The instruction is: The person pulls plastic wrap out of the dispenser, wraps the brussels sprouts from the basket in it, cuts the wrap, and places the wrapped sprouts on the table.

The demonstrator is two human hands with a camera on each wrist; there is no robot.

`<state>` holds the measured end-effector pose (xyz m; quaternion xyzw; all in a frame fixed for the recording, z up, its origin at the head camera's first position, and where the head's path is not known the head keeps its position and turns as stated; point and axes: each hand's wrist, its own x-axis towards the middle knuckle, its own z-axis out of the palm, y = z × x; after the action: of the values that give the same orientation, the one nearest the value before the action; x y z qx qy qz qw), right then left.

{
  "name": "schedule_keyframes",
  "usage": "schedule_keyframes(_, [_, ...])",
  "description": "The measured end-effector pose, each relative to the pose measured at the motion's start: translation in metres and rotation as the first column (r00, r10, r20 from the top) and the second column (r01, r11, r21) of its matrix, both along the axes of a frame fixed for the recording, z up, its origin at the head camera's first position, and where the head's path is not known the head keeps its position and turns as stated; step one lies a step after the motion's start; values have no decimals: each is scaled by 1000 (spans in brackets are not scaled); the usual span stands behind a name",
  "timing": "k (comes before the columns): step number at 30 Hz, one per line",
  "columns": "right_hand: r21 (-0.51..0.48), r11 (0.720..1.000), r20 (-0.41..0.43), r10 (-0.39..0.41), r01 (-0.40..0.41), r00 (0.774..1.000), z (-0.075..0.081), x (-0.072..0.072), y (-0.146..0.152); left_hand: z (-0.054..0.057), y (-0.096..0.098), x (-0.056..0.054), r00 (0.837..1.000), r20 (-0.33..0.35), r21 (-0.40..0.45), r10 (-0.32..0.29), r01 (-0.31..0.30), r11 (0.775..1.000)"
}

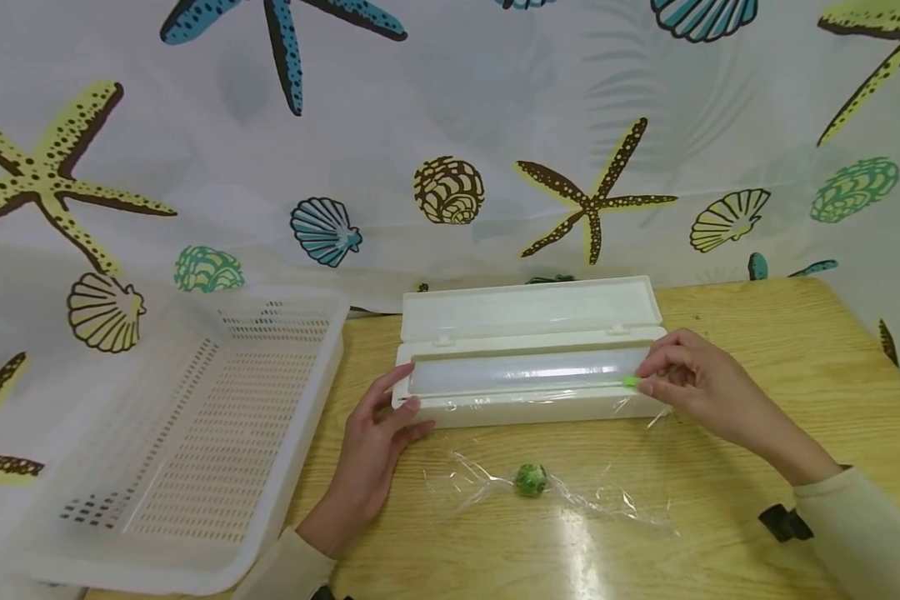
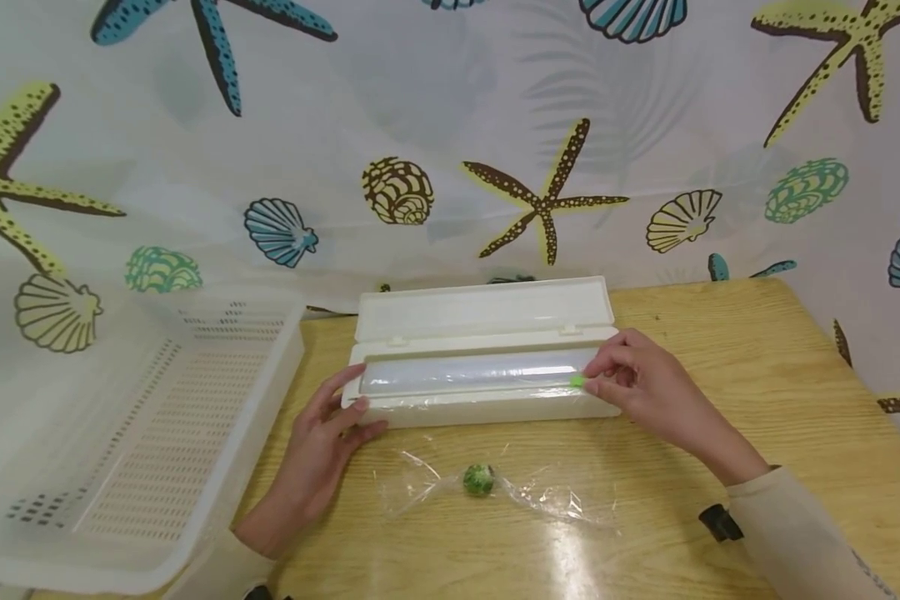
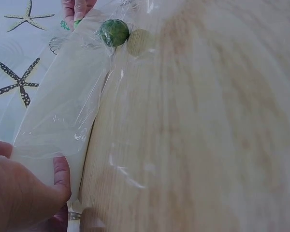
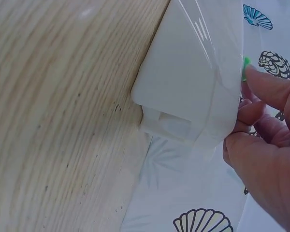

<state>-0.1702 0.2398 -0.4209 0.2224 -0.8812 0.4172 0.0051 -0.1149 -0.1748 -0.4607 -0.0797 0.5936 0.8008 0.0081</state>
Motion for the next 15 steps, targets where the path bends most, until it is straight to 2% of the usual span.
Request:
schedule_keyframes(6, [20, 1000, -18, 7, -7, 1000, 0, 0, 9, 0, 2, 0, 1000, -2, -5, -7, 7, 1000])
schedule_keyframes(15, [-32, 999, 39, 10, -8, 999, -4, 0, 23, -2, 2, 0, 1000, -9, 1, 0, 0, 1000])
